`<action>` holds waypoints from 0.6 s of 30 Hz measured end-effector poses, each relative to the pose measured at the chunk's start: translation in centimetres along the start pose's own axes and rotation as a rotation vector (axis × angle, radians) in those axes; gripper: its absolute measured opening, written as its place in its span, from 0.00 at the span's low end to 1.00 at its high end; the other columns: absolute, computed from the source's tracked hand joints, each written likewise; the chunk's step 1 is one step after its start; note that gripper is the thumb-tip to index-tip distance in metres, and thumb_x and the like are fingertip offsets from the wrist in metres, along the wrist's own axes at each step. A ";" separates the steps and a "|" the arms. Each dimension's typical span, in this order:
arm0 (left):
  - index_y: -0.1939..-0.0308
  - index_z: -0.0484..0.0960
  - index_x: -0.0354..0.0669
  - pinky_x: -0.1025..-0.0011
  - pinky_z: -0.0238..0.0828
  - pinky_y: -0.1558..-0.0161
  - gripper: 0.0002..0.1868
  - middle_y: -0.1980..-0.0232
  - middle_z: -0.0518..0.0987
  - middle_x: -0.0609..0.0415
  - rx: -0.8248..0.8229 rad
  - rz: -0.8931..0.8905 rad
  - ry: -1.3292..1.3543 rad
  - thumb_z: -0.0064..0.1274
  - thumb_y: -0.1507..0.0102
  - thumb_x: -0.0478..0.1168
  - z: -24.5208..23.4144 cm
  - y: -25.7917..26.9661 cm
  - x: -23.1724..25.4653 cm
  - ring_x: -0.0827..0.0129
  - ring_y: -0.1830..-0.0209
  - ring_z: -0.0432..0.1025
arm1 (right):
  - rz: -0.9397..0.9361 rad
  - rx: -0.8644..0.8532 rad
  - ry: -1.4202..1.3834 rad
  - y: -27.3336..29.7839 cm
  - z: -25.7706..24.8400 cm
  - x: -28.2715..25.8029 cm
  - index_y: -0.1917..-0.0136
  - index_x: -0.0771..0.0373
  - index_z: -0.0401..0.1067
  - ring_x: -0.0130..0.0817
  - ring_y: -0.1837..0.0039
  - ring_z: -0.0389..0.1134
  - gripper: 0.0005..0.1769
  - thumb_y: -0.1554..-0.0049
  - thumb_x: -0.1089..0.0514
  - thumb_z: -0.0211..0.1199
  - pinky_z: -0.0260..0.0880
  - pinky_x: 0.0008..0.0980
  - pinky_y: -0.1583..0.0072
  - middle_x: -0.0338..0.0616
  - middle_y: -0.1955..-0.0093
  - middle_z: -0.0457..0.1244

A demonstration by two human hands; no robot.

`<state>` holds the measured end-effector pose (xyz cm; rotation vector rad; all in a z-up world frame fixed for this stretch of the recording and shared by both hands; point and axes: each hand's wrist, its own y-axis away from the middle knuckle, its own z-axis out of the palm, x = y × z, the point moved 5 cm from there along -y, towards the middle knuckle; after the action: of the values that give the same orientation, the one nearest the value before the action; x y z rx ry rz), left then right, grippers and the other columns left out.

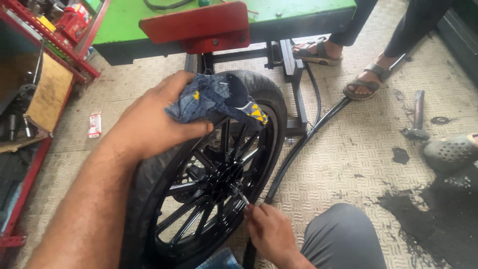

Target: Cleaning and lubricating the axle and hub of a motorcycle wheel.

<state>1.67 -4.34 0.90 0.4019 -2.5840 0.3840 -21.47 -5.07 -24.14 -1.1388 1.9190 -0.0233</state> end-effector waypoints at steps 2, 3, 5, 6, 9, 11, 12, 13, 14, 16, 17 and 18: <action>0.39 0.73 0.46 0.62 0.72 0.44 0.39 0.45 0.82 0.46 0.003 0.012 0.002 0.70 0.51 0.47 -0.1 0.0 -0.1 0.55 0.44 0.78 | 0.020 0.021 0.016 -0.1 -0.1 0.0 0.60 0.61 0.70 0.49 0.64 0.66 0.08 0.45 0.58 0.68 0.65 0.48 0.63 0.45 0.65 0.62; 0.39 0.73 0.46 0.62 0.71 0.45 0.39 0.45 0.82 0.46 0.002 0.017 -0.006 0.70 0.52 0.47 0.0 0.0 -0.1 0.54 0.44 0.77 | 0.013 -0.008 -0.016 0.0 -0.1 0.0 0.58 0.61 0.71 0.50 0.63 0.67 0.06 0.46 0.59 0.67 0.66 0.47 0.63 0.46 0.65 0.63; 0.39 0.73 0.46 0.62 0.71 0.45 0.39 0.45 0.82 0.46 0.003 0.024 -0.009 0.71 0.52 0.47 0.0 -0.1 -0.1 0.54 0.44 0.77 | 0.005 -0.037 -0.043 0.1 -0.1 0.3 0.56 0.62 0.73 0.51 0.62 0.67 0.07 0.48 0.61 0.67 0.66 0.47 0.62 0.47 0.64 0.64; 0.39 0.73 0.46 0.62 0.71 0.45 0.39 0.45 0.82 0.46 -0.004 0.024 -0.008 0.71 0.52 0.47 -0.1 0.1 -0.2 0.55 0.44 0.77 | 0.067 -0.040 -0.100 0.2 0.2 0.6 0.56 0.61 0.74 0.47 0.63 0.69 0.05 0.48 0.61 0.66 0.68 0.44 0.61 0.46 0.64 0.66; 0.38 0.72 0.46 0.62 0.72 0.45 0.39 0.46 0.82 0.46 -0.023 0.024 -0.004 0.71 0.51 0.48 -0.4 0.5 -0.3 0.56 0.45 0.77 | 0.266 -0.048 -0.367 0.7 1.2 3.0 0.52 0.62 0.74 0.35 0.58 0.74 0.06 0.44 0.62 0.61 0.72 0.36 0.57 0.41 0.60 0.70; 0.38 0.72 0.46 0.62 0.72 0.45 0.40 0.46 0.82 0.47 -0.040 0.027 0.001 0.71 0.51 0.48 -0.1 0.8 -0.3 0.56 0.46 0.78 | 0.411 -0.043 -0.577 1.2 2.0 5.1 0.49 0.65 0.73 0.28 0.54 0.77 0.08 0.41 0.61 0.59 0.75 0.31 0.53 0.38 0.57 0.73; 0.38 0.73 0.47 0.62 0.72 0.46 0.39 0.47 0.82 0.48 -0.049 0.014 -0.003 0.71 0.52 0.48 -0.2 1.2 -0.4 0.57 0.46 0.78 | 0.518 -0.008 -0.647 1.4 2.6 6.1 0.51 0.67 0.74 0.25 0.57 0.72 0.08 0.40 0.60 0.62 0.71 0.30 0.56 0.38 0.60 0.71; 0.39 0.73 0.48 0.62 0.72 0.47 0.39 0.48 0.83 0.49 -0.057 0.001 -0.007 0.71 0.52 0.47 -0.4 1.5 -0.4 0.58 0.47 0.78 | 0.626 0.026 -0.716 1.7 3.3 7.1 0.53 0.69 0.76 0.23 0.60 0.66 0.09 0.40 0.58 0.65 0.68 0.29 0.58 0.37 0.63 0.68; 0.39 0.73 0.48 0.62 0.72 0.47 0.39 0.48 0.83 0.49 -0.067 0.004 -0.014 0.71 0.52 0.47 -0.4 1.7 -0.5 0.58 0.47 0.78 | 0.632 0.032 -0.725 1.6 3.4 7.1 0.53 0.69 0.76 0.23 0.60 0.66 0.09 0.40 0.58 0.65 0.68 0.29 0.58 0.37 0.63 0.68; 0.40 0.73 0.49 0.64 0.73 0.48 0.38 0.50 0.83 0.51 -0.072 -0.071 -0.013 0.70 0.53 0.47 -0.7 2.2 -1.0 0.63 0.49 0.79 | 0.945 -0.047 -0.907 2.4 4.7 7.7 0.51 0.70 0.78 0.27 0.67 0.57 0.12 0.41 0.57 0.67 0.55 0.30 0.65 0.38 0.68 0.61; 0.40 0.73 0.49 0.64 0.73 0.48 0.38 0.50 0.83 0.51 -0.080 -0.072 -0.018 0.70 0.53 0.47 -0.8 2.5 -1.1 0.63 0.49 0.79 | 0.950 -0.046 -0.915 2.1 4.2 7.0 0.51 0.70 0.78 0.27 0.67 0.57 0.12 0.41 0.57 0.67 0.55 0.30 0.65 0.38 0.68 0.61; 0.40 0.74 0.48 0.65 0.73 0.49 0.38 0.51 0.83 0.52 -0.072 -0.101 -0.014 0.70 0.53 0.46 -0.8 2.9 -1.4 0.64 0.51 0.79 | 0.940 -0.063 -0.790 1.7 3.4 6.4 0.51 0.68 0.79 0.28 0.67 0.61 0.12 0.42 0.56 0.68 0.60 0.31 0.64 0.40 0.68 0.65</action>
<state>2.22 -1.08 0.31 0.5089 -2.5698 0.2524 -21.55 -7.35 -31.26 -0.1150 1.5319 0.8650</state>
